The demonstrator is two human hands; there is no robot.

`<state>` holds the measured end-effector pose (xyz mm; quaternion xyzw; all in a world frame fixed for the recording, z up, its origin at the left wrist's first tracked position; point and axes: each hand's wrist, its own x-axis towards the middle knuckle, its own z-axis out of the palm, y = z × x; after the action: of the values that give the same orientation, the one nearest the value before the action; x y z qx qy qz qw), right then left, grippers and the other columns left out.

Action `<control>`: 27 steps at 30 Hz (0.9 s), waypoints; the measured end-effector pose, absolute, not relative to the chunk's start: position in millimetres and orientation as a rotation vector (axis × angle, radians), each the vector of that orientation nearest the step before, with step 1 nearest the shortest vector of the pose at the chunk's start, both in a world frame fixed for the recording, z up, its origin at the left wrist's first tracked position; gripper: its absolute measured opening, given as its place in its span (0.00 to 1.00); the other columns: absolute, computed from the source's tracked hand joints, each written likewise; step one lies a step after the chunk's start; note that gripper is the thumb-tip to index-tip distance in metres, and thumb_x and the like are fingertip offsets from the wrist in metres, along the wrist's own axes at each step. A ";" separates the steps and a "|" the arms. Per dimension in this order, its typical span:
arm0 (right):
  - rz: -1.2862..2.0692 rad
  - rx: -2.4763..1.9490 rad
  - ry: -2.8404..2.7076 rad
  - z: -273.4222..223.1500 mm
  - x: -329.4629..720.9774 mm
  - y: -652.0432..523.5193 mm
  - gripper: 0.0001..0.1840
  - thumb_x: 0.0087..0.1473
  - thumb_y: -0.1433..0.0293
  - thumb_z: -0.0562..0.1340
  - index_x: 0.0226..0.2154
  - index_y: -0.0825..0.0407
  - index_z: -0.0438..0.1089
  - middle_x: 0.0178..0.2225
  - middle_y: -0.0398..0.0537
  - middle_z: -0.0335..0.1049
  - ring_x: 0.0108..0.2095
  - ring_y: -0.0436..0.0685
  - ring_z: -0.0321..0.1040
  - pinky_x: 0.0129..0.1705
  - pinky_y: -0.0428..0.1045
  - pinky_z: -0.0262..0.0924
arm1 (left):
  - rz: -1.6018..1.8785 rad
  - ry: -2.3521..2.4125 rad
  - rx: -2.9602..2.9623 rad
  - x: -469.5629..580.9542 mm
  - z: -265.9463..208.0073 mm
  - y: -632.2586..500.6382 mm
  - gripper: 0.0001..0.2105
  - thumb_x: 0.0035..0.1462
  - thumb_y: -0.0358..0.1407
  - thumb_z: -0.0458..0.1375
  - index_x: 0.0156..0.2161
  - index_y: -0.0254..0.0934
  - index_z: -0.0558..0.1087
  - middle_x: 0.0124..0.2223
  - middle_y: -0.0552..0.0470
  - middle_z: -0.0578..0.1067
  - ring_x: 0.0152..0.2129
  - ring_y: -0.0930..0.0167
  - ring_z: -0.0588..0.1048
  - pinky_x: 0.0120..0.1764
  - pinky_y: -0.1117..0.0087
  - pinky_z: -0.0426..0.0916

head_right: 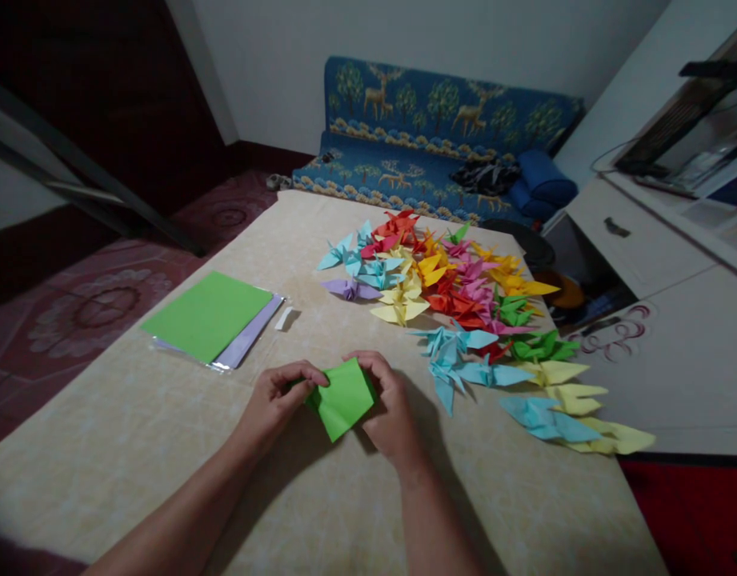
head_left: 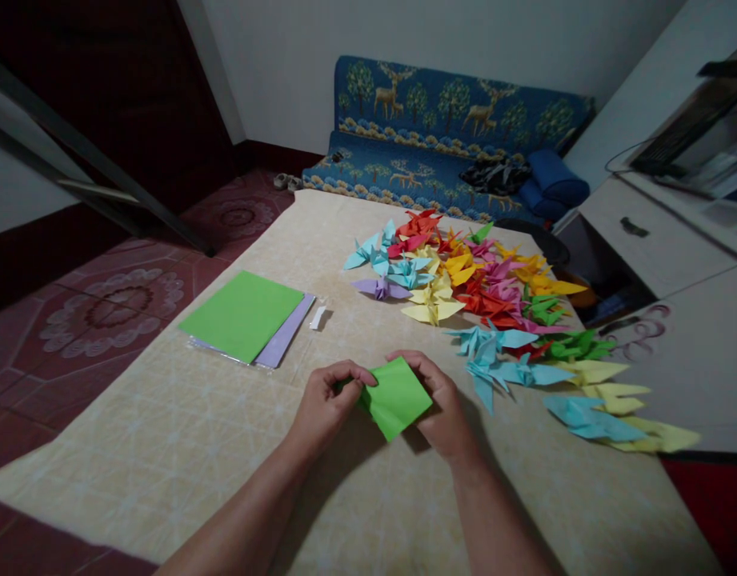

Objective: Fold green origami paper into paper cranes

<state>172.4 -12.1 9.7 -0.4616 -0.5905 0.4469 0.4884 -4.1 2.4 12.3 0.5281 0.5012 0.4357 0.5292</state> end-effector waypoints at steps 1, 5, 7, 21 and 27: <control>1.090 -1.164 -1.420 11.8 171.2 -13.7 0.25 0.43 0.77 0.65 0.47 0.47 0.68 0.43 0.48 0.71 0.38 0.57 0.70 0.37 0.49 0.66 | 1.019 1.180 1.264 -3.9 13.0 2.2 0.08 0.49 0.30 0.56 0.26 0.35 0.79 0.24 0.50 0.73 0.23 0.70 0.67 0.28 0.71 0.58; 1.083 -1.228 -1.448 17.3 170.6 -17.1 0.33 0.45 0.77 0.65 0.54 0.44 0.62 0.36 0.45 0.72 0.31 0.54 0.69 0.31 0.47 0.65 | 0.958 1.096 1.298 -3.8 14.9 1.6 0.08 0.49 0.30 0.56 0.25 0.34 0.79 0.24 0.49 0.73 0.23 0.70 0.68 0.28 0.71 0.59; 1.005 -1.191 -1.530 16.5 172.4 -15.7 0.27 0.46 0.78 0.65 0.50 0.45 0.67 0.42 0.47 0.71 0.37 0.56 0.70 0.37 0.49 0.65 | 0.963 1.086 1.271 -4.2 14.0 1.8 0.07 0.49 0.31 0.58 0.26 0.34 0.79 0.25 0.49 0.74 0.24 0.70 0.68 0.29 0.72 0.60; 0.598 -1.224 -1.429 5.0 152.6 -24.8 0.18 0.39 0.83 0.58 0.31 0.48 0.72 0.42 0.50 0.64 0.45 0.60 0.66 0.42 0.52 0.62 | 1.131 0.977 0.840 -0.1 7.4 4.1 0.11 0.48 0.36 0.67 0.38 0.33 0.79 0.36 0.46 0.79 0.27 0.72 0.74 0.29 0.73 0.69; 0.596 -1.165 -1.501 7.2 157.6 -22.7 0.15 0.43 0.82 0.61 0.32 0.49 0.75 0.45 0.51 0.63 0.43 0.59 0.68 0.41 0.51 0.63 | 1.108 1.006 0.866 0.3 3.9 5.6 0.11 0.48 0.37 0.67 0.36 0.33 0.79 0.30 0.49 0.78 0.22 0.75 0.71 0.26 0.75 0.66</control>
<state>157.6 -22.7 7.2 -0.4908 -0.6325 0.2511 0.5440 0.3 5.6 3.9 0.3812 0.4427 0.4873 0.6491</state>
